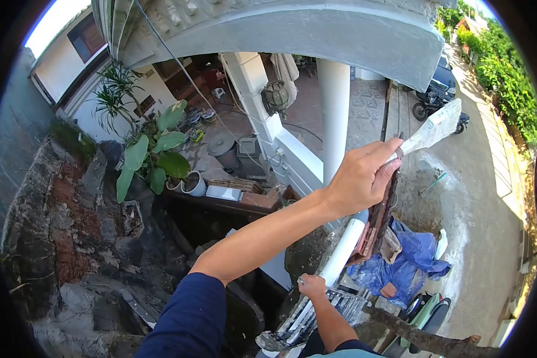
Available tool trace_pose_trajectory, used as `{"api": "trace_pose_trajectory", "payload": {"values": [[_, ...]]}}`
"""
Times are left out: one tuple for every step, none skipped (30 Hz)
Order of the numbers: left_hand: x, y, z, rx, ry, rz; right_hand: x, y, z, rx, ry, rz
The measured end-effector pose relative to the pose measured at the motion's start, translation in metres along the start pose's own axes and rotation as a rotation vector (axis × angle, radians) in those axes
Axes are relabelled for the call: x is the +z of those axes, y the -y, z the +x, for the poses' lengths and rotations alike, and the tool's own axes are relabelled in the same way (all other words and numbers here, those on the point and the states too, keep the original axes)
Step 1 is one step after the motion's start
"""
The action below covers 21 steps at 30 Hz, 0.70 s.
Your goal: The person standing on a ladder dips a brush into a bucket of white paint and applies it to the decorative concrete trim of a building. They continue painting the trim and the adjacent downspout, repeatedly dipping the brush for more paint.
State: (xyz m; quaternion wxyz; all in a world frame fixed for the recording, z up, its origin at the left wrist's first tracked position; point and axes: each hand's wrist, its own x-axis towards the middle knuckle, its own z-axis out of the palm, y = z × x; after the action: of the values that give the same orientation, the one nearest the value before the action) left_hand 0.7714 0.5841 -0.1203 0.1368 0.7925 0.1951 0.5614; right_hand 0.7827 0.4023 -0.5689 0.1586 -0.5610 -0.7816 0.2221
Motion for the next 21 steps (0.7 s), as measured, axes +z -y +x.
{"api": "trace_pose_trajectory", "payload": {"values": [[-0.005, 0.005, 0.004, -0.018, -0.005, -0.001, 0.001, -0.001, 0.0, -0.006, -0.002, 0.004], [-0.017, 0.017, 0.009, -0.037, -0.009, -0.003, 0.002, -0.002, 0.0, -0.009, -0.003, 0.009], [-0.032, 0.031, 0.015, -0.057, -0.009, -0.006, 0.004, -0.003, 0.0, -0.006, -0.009, 0.011], [-0.051, 0.051, 0.022, -0.168, -0.052, -0.011, 0.006, -0.003, 0.002, -0.002, -0.016, 0.015], [-0.075, 0.078, 0.026, -0.285, -0.099, -0.015, 0.009, -0.005, 0.0, -0.001, -0.015, 0.016], [-0.105, 0.122, 0.027, -0.307, -0.122, -0.06, 0.011, -0.006, -0.003, -0.007, -0.029, 0.018], [-0.132, 0.144, 0.028, -0.361, -0.141, 0.035, 0.014, -0.007, -0.001, -0.016, -0.046, 0.02], [-0.157, 0.164, 0.025, -0.408, -0.166, 0.013, 0.015, -0.008, -0.001, -0.028, -0.061, 0.021], [-0.179, 0.181, 0.023, -0.456, -0.188, -0.008, 0.012, -0.007, 0.002, -0.021, -0.051, 0.019], [-0.198, 0.19, 0.02, -0.472, -0.211, 0.028, 0.006, -0.003, 0.003, -0.012, -0.036, 0.02], [-0.214, 0.196, 0.013, -0.491, -0.238, 0.063, 0.002, -0.002, -0.001, -0.003, -0.017, 0.017], [-0.231, 0.204, 0.001, -0.545, -0.274, 0.156, 0.004, -0.003, -0.004, -0.006, -0.02, 0.022], [-0.248, 0.209, -0.008, -0.592, -0.313, 0.252, 0.006, -0.004, -0.002, -0.015, -0.027, 0.025], [-0.26, 0.206, -0.015, -0.688, -0.414, 0.341, 0.007, -0.005, -0.001, -0.024, -0.037, 0.028], [-0.267, 0.2, -0.022, -0.778, -0.516, 0.428, 0.007, -0.006, 0.001, -0.024, -0.043, 0.02], [-0.268, 0.189, -0.026, -0.81, -0.586, 0.387, 0.007, -0.005, -0.001, -0.022, -0.044, 0.015], [-0.267, 0.181, -0.031, -0.75, -0.565, 0.283, 0.009, -0.004, -0.001, -0.021, -0.046, 0.011], [-0.257, 0.166, -0.031, -0.691, -0.544, 0.179, 0.01, -0.005, 0.002, -0.027, -0.057, 0.014], [-0.244, 0.153, -0.028, -0.636, -0.522, 0.074, 0.011, -0.006, 0.001, -0.03, -0.064, 0.017], [-0.226, 0.14, -0.024, -0.599, -0.411, -0.038, 0.012, -0.006, -0.001, -0.034, -0.067, 0.018], [-0.203, 0.128, -0.014, -0.554, -0.306, -0.146, 0.01, -0.006, -0.003, -0.023, -0.066, 0.02]]}}
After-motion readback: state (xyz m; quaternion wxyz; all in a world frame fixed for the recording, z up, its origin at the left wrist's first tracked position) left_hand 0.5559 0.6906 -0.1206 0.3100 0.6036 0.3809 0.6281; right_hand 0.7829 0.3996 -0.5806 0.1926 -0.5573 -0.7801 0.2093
